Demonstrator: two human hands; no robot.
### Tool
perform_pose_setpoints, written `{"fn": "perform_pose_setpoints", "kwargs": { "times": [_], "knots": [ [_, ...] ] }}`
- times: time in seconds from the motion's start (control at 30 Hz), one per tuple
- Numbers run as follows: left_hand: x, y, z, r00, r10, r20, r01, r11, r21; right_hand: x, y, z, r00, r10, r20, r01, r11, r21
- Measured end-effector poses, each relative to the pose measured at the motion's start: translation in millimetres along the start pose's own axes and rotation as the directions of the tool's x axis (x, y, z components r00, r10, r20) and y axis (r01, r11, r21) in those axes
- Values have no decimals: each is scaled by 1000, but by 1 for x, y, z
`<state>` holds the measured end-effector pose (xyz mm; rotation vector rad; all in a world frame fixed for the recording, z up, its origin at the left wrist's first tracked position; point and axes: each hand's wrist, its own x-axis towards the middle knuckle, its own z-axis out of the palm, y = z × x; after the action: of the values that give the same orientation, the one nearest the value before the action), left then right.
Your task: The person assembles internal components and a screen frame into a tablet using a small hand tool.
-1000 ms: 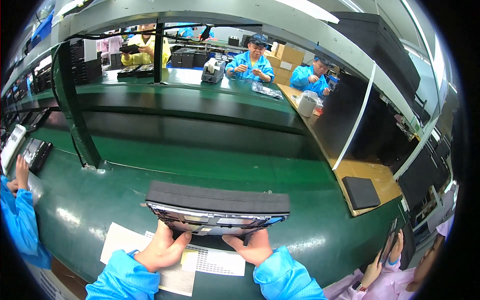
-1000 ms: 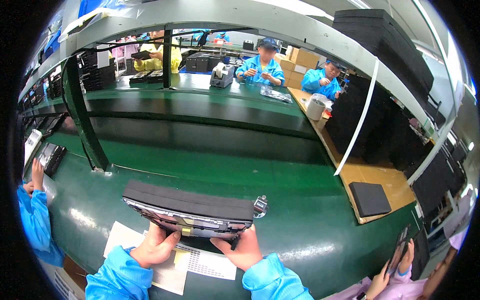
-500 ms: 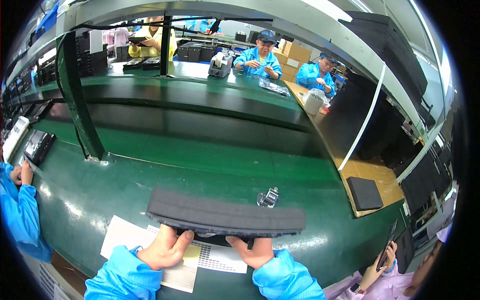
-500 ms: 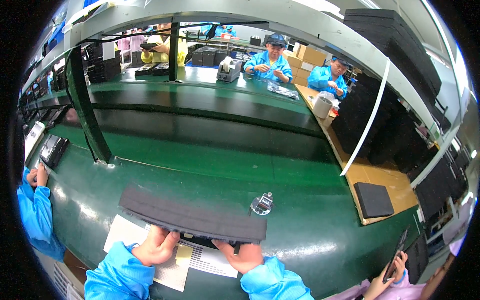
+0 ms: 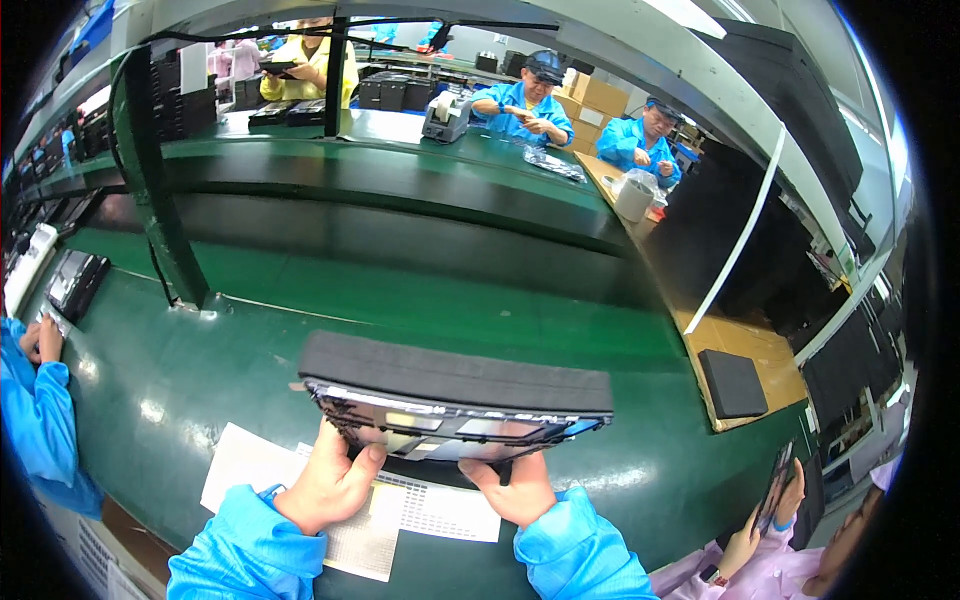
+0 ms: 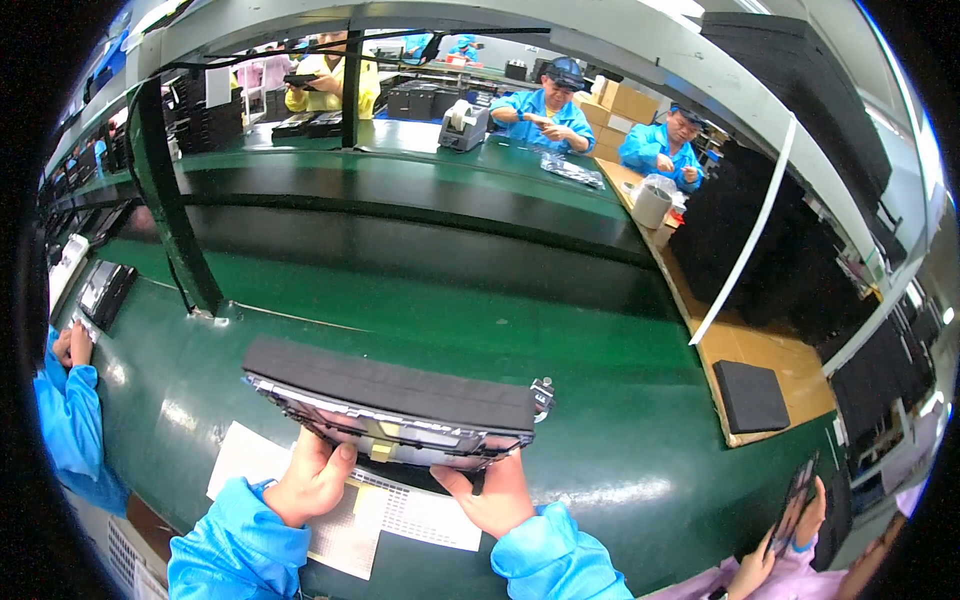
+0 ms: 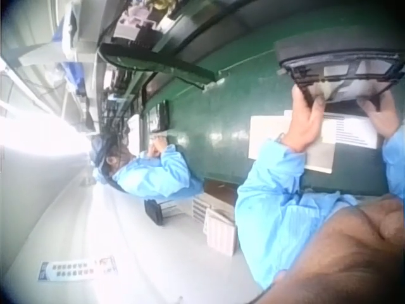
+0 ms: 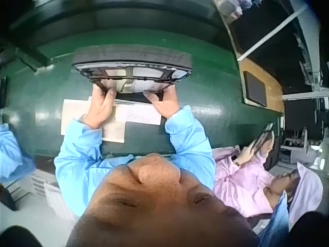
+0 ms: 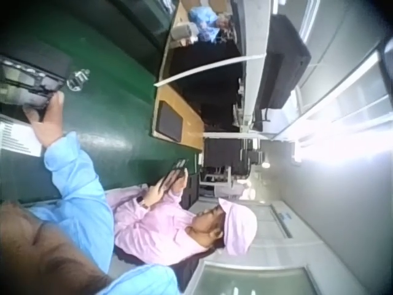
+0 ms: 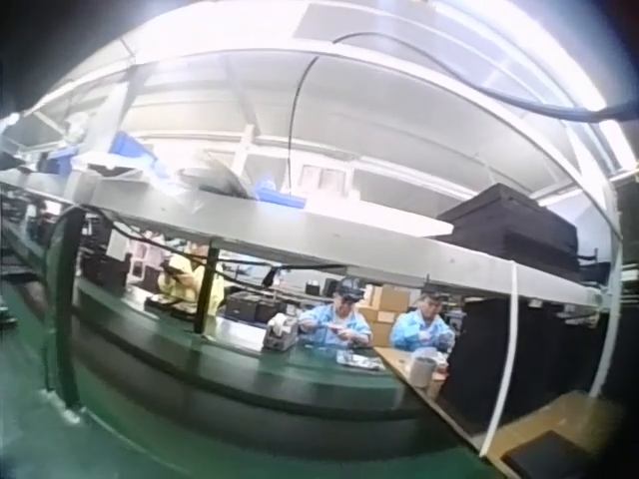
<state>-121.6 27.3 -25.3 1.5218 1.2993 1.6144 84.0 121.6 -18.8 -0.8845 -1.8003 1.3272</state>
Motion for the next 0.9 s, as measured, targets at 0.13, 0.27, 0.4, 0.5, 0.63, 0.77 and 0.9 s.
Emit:
{"fn": "perform_pose_setpoints", "kwargs": {
  "times": [0.13,0.27,0.4,0.5,0.63,0.77,0.9],
  "knots": [
    [6,-6,4,998,-25,-58,22,998,-59,-1,14,-6,999,-47,-14,44,988,-151],
    [14,-6,8,986,-105,-130,64,957,-283,3,13,-1,973,-122,-195,114,992,-50],
    [15,-6,4,964,-225,-145,165,926,-339,4,3,1,981,-81,-175,93,994,57],
    [15,1,4,942,-276,-192,213,932,-294,3,1,3,989,-92,-116,99,994,50],
    [17,22,11,923,-328,-203,239,899,-366,0,-6,7,972,-73,-222,121,971,208],
    [12,19,14,919,-332,-212,239,898,-368,5,-14,18,978,-16,-207,76,955,287],
    [7,32,19,936,-317,-153,253,908,-333,2,-1,11,972,29,-233,23,976,214]
  ]
}}
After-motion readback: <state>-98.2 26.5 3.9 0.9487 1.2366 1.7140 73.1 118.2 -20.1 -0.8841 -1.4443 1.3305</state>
